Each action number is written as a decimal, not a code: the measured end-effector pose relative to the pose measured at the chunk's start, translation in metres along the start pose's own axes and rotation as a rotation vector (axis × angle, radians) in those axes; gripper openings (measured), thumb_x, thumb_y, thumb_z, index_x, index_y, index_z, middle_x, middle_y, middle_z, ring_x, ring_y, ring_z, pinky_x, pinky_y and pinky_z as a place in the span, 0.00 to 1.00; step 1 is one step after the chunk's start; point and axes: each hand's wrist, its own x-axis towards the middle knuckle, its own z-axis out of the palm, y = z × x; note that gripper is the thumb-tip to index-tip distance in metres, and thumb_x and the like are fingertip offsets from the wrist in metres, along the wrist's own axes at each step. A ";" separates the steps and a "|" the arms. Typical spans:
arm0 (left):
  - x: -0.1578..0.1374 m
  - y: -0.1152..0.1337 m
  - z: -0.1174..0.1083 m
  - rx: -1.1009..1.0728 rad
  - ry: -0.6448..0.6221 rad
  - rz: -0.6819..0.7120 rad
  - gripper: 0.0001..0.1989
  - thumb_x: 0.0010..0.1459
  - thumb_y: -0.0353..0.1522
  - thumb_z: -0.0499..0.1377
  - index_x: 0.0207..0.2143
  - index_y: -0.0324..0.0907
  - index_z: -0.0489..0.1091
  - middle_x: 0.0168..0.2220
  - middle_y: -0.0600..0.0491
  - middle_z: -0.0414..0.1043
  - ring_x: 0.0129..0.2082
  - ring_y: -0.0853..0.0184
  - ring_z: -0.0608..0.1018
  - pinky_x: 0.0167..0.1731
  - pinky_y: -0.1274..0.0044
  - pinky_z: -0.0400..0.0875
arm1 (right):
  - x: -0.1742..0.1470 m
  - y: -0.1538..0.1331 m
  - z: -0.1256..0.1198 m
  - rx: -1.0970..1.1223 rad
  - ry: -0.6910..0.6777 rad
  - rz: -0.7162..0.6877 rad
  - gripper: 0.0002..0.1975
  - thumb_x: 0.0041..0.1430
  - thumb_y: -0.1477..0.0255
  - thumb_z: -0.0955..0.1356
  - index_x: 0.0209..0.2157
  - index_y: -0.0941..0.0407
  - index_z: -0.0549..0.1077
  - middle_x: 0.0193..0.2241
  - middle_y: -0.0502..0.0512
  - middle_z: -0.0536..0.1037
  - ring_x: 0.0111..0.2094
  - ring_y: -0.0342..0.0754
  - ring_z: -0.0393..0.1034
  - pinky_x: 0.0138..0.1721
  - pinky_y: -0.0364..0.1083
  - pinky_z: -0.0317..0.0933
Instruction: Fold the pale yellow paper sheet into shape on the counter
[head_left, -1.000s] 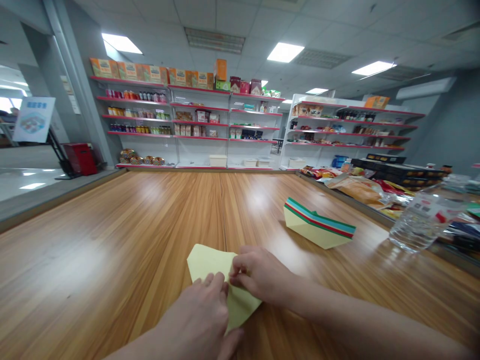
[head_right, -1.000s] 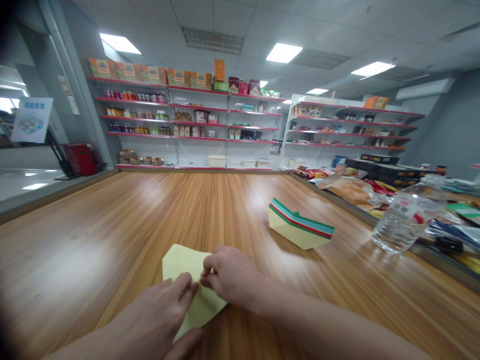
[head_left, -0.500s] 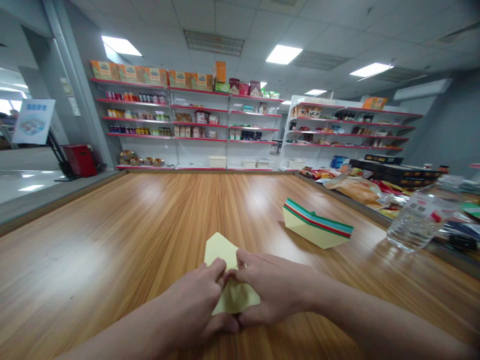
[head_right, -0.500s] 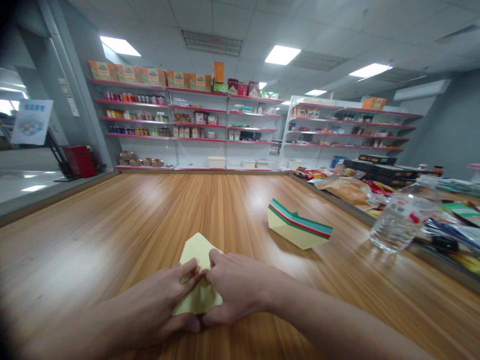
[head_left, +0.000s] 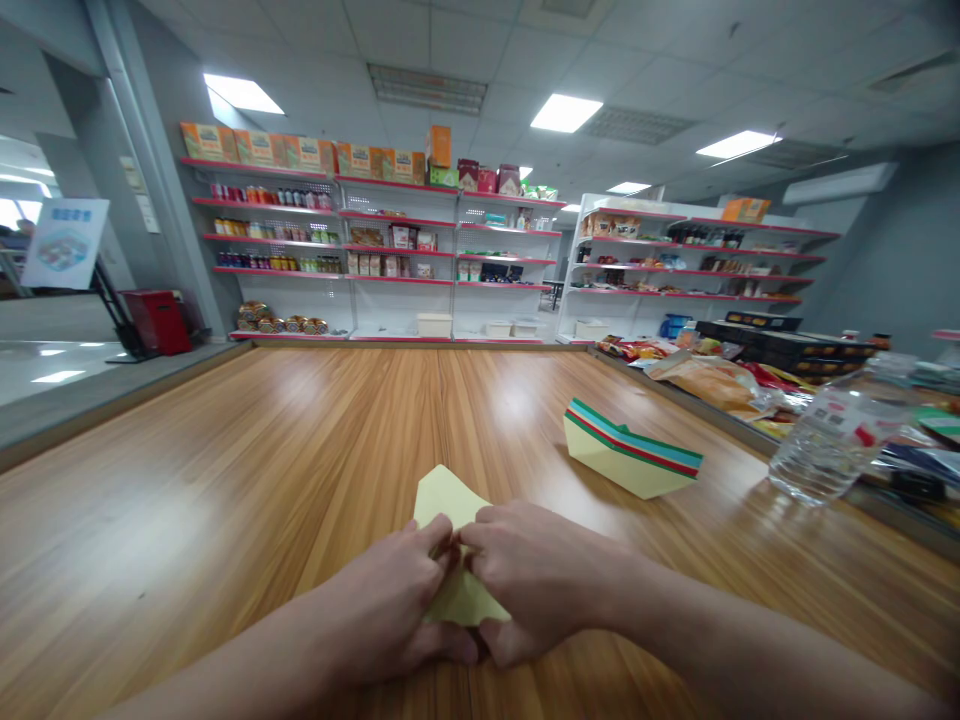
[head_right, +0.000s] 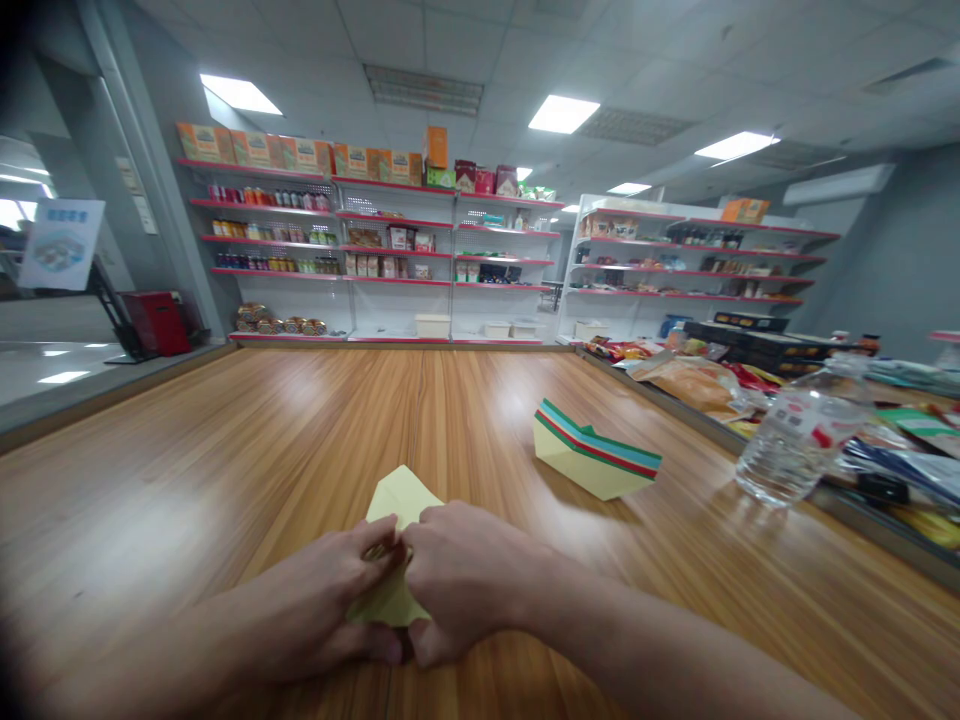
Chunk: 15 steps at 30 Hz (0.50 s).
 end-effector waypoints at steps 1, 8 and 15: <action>0.000 -0.001 0.001 0.005 0.001 0.005 0.23 0.47 0.45 0.61 0.42 0.42 0.69 0.40 0.49 0.66 0.39 0.60 0.71 0.40 0.74 0.66 | 0.000 0.000 0.000 -0.013 -0.010 -0.011 0.19 0.47 0.58 0.64 0.25 0.60 0.76 0.23 0.58 0.76 0.22 0.49 0.67 0.20 0.45 0.54; 0.003 -0.006 0.006 0.095 0.000 0.036 0.20 0.51 0.44 0.58 0.41 0.39 0.68 0.41 0.46 0.65 0.38 0.59 0.71 0.39 0.72 0.66 | 0.002 -0.003 0.000 -0.076 -0.054 -0.043 0.15 0.48 0.63 0.64 0.21 0.59 0.76 0.18 0.57 0.76 0.18 0.48 0.67 0.17 0.44 0.48; 0.003 -0.009 0.003 0.101 0.002 0.101 0.16 0.61 0.38 0.46 0.42 0.40 0.69 0.42 0.46 0.65 0.41 0.60 0.71 0.44 0.71 0.64 | -0.005 0.038 0.000 0.326 0.038 -0.014 0.13 0.55 0.69 0.63 0.38 0.55 0.77 0.26 0.55 0.78 0.27 0.45 0.70 0.28 0.42 0.57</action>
